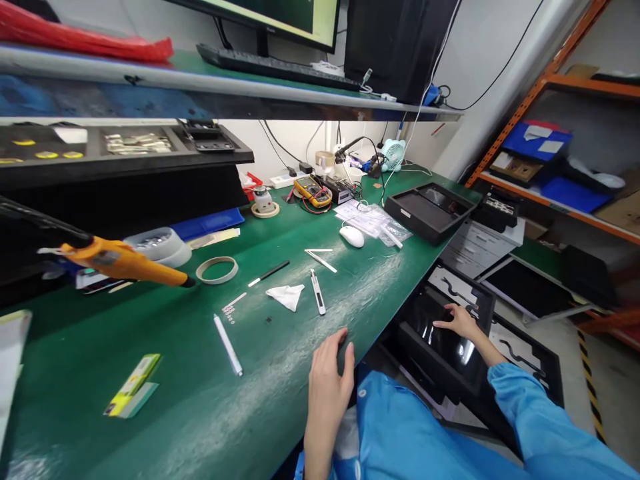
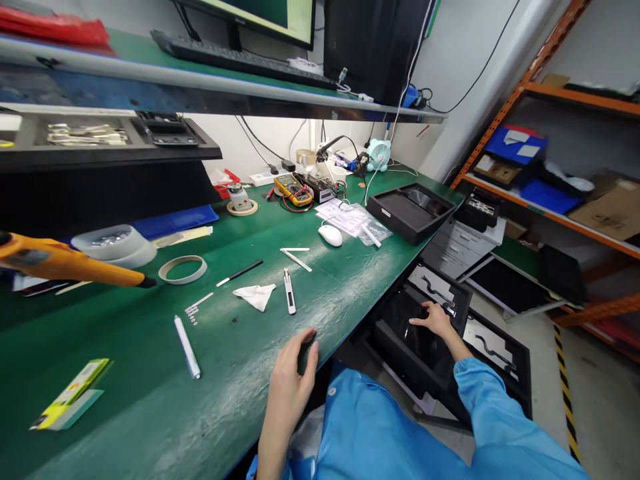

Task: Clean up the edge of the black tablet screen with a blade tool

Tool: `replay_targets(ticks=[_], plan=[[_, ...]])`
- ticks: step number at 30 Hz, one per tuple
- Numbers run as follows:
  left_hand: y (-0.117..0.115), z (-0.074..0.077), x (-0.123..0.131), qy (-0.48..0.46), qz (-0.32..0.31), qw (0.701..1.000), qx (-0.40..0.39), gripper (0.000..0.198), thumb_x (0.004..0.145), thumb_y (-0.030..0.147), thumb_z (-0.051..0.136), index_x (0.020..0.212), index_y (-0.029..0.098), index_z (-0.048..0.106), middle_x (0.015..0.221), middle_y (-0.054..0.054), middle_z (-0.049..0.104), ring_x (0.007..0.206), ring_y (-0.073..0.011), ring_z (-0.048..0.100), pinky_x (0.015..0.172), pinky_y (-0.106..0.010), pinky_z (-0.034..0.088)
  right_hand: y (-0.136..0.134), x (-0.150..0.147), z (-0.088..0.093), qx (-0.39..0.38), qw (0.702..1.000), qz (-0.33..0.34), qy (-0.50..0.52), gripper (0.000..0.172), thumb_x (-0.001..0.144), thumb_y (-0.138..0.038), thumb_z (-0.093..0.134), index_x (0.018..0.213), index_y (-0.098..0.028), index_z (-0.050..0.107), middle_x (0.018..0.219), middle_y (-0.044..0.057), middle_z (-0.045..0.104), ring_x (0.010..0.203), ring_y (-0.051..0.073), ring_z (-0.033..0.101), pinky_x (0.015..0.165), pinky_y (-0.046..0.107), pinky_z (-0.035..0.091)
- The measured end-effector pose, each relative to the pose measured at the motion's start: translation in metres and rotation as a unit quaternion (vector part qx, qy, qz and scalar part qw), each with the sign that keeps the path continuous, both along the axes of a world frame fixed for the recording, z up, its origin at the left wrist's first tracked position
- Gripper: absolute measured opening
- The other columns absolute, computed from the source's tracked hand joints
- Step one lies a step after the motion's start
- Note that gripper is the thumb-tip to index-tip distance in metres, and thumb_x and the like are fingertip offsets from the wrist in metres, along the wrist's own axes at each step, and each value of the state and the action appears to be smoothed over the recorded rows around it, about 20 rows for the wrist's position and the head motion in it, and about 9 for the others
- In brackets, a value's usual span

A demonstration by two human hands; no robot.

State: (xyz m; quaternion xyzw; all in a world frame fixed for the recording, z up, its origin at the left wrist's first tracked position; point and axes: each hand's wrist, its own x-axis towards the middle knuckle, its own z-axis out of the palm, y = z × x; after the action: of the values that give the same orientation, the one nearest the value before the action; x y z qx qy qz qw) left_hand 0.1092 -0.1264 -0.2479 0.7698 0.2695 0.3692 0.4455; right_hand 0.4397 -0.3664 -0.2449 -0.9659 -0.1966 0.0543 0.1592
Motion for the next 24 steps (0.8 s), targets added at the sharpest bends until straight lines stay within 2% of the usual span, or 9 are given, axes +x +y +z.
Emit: replay_targets(ticks=[5, 8, 11, 13, 15, 17, 19, 22, 24], plan=[[0.001, 0.000, -0.003, -0.007, -0.002, 1.000, -0.015, 0.047, 0.119, 0.060, 0.060, 0.130, 0.019, 0.080, 0.127, -0.012, 0.084, 0.116, -0.0291, 0.082, 0.102, -0.052, 0.067, -0.011, 0.002, 0.032, 0.114, 0.987, 0.037, 0.103, 0.028, 0.113, -0.045, 0.079, 0.116, -0.017, 0.075, 0.106, 0.002, 0.076, 0.085, 0.017, 0.074, 0.077, 0.033, 0.067], [0.003, 0.002, -0.005, -0.017, 0.001, 0.999, -0.044, 0.049, 0.116, 0.063, 0.062, 0.125, 0.019, 0.082, 0.123, -0.012, 0.087, 0.114, -0.0295, 0.083, 0.100, -0.052, 0.067, -0.021, -0.005, 0.070, 0.191, 0.970, 0.044, 0.143, 0.032, 0.113, -0.048, 0.078, 0.108, -0.017, 0.073, 0.091, -0.002, 0.071, 0.069, 0.012, 0.066, 0.064, 0.026, 0.061], [0.005, 0.008, -0.005, -0.036, 0.007, 0.996, -0.085, 0.047, 0.111, 0.065, 0.069, 0.119, 0.022, 0.087, 0.119, -0.012, 0.089, 0.110, -0.0327, 0.084, 0.097, -0.052, 0.067, -0.030, -0.016, 0.119, 0.265, 0.949, 0.053, 0.162, 0.041, 0.112, -0.056, 0.077, 0.096, -0.019, 0.069, 0.080, -0.005, 0.064, 0.060, 0.010, 0.057, 0.056, 0.023, 0.053], [0.003, 0.015, -0.003, -0.057, 0.006, 0.991, -0.118, 0.044, 0.107, 0.066, 0.075, 0.115, 0.025, 0.090, 0.115, -0.012, 0.091, 0.107, -0.0341, 0.085, 0.096, -0.050, 0.067, -0.029, -0.029, 0.148, 0.310, 0.932, 0.065, 0.173, 0.052, 0.101, -0.067, 0.086, 0.087, -0.022, 0.065, 0.072, -0.006, 0.059, 0.057, 0.010, 0.051, 0.052, 0.023, 0.047], [-0.003, 0.024, -0.002, -0.087, -0.002, 0.984, -0.157, 0.042, 0.106, 0.066, 0.076, 0.113, 0.027, 0.091, 0.112, -0.011, 0.092, 0.102, -0.0322, 0.087, 0.094, -0.045, 0.069, -0.019, -0.047, 0.165, 0.350, 0.913, 0.084, 0.192, 0.064, 0.083, -0.078, 0.097, 0.081, -0.024, 0.061, 0.066, -0.006, 0.052, 0.055, 0.011, 0.045, 0.049, 0.023, 0.041], [-0.014, 0.035, -0.004, -0.125, -0.005, 0.972, -0.199, 0.044, 0.109, 0.066, 0.072, 0.118, 0.027, 0.091, 0.114, -0.011, 0.092, 0.098, -0.0291, 0.088, 0.093, -0.040, 0.071, 0.002, -0.070, 0.168, 0.379, 0.890, 0.113, 0.225, 0.072, 0.075, -0.082, 0.100, 0.077, -0.025, 0.056, 0.063, -0.007, 0.047, 0.054, 0.010, 0.041, 0.049, 0.023, 0.038], [-0.029, 0.047, -0.013, -0.166, 0.021, 0.957, -0.236, 0.051, 0.112, 0.068, 0.066, 0.129, 0.026, 0.088, 0.127, -0.012, 0.090, 0.107, -0.0294, 0.088, 0.098, -0.039, 0.071, 0.031, -0.098, 0.157, 0.398, 0.862, 0.152, 0.273, 0.073, 0.079, -0.082, 0.097, 0.076, -0.025, 0.051, 0.064, -0.006, 0.047, 0.054, 0.011, 0.040, 0.049, 0.023, 0.036], [-0.051, 0.073, -0.036, -0.210, 0.116, 0.935, -0.263, 0.067, 0.106, 0.075, 0.071, 0.150, 0.025, 0.079, 0.149, -0.013, 0.082, 0.131, -0.0341, 0.081, 0.110, -0.038, 0.068, 0.077, -0.145, 0.130, 0.430, 0.805, 0.225, 0.342, 0.076, 0.082, -0.086, 0.089, 0.074, -0.026, 0.043, 0.062, -0.009, 0.034, 0.050, 0.009, 0.027, 0.045, 0.022, 0.028], [-0.064, 0.097, -0.052, -0.221, 0.199, 0.915, -0.272, 0.069, 0.098, 0.074, 0.083, 0.152, 0.030, 0.078, 0.149, -0.006, 0.082, 0.130, -0.0296, 0.081, 0.110, -0.029, 0.065, 0.101, -0.172, 0.114, 0.436, 0.766, 0.272, 0.385, 0.073, 0.087, -0.082, 0.086, 0.073, -0.026, 0.041, 0.063, -0.010, 0.028, 0.051, 0.008, 0.022, 0.044, 0.022, 0.024]])
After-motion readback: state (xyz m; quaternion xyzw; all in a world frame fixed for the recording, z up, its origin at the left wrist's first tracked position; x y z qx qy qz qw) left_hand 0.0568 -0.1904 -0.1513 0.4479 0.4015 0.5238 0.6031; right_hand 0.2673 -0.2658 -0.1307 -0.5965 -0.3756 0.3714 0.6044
